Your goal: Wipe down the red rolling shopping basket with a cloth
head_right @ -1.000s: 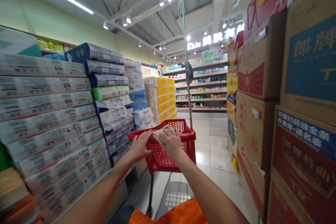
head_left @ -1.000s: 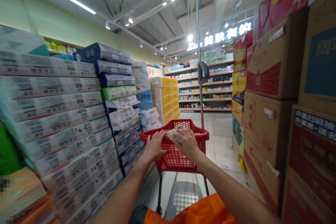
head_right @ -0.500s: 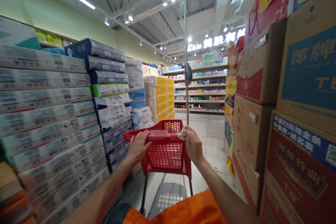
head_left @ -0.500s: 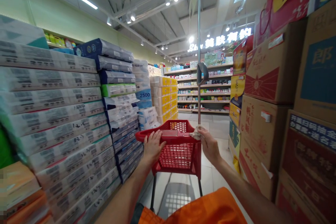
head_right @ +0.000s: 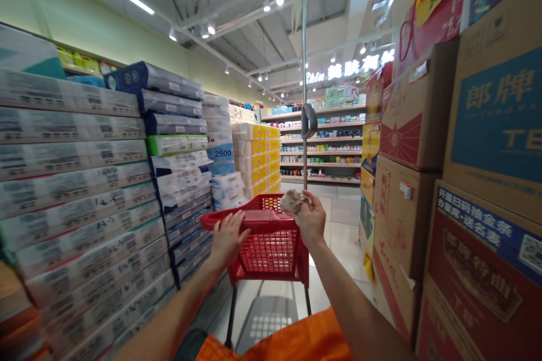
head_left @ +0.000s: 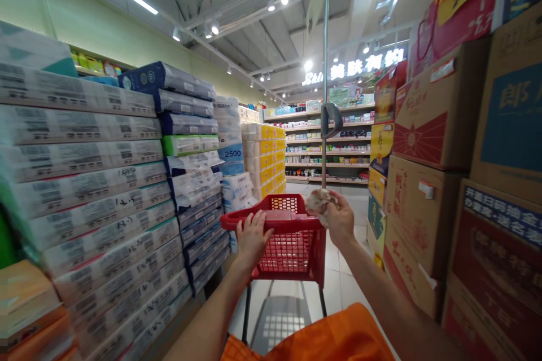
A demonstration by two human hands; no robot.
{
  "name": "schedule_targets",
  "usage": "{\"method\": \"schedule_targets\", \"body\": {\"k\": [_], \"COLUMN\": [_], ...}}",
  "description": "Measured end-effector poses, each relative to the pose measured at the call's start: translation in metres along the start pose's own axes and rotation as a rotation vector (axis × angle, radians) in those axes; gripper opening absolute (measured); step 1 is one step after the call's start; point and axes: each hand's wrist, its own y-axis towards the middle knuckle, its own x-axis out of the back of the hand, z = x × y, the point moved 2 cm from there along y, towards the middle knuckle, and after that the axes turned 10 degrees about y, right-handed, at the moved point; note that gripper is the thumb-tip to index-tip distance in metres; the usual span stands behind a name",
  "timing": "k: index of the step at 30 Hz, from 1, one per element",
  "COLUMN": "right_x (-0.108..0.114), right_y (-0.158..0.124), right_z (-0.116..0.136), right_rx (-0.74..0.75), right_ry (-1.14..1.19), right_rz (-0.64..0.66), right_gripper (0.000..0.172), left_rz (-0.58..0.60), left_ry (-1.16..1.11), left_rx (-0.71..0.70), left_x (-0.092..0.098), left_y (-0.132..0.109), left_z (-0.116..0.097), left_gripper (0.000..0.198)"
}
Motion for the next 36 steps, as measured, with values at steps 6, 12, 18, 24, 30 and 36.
{"method": "schedule_targets", "body": {"k": [6,12,18,24,30,36], "right_x": [0.006,0.019,0.019,0.019,-0.029,-0.005], "right_y": [0.006,-0.033,-0.026,0.017,-0.048,-0.025], "right_z": [-0.01,-0.02,-0.013,-0.013,-0.011,-0.016], "right_rx": [0.068,0.544,0.605,0.267,0.532,0.479], "right_ry": [-0.362,-0.809,-0.764,-0.816,-0.733,-0.828], "right_rz": [0.247,0.529,0.73,0.522,0.631,0.534], "right_gripper": [0.027,0.041,0.04,0.033,0.04,0.036], "left_rz": [0.007,0.017,0.016,-0.015,-0.021,-0.01], "left_ry": [0.01,0.018,0.032,0.023,0.032,0.026], "left_rx": [0.005,0.01,0.006,0.018,0.035,-0.045], "left_x": [0.002,0.003,0.005,0.003,0.002,0.001], "left_y": [-0.002,-0.002,-0.003,-0.003,-0.001,-0.003], "left_z": [0.001,-0.003,-0.003,-0.014,-0.026,-0.02], "left_gripper": [0.043,0.043,0.043,0.043,0.044,0.045]}}
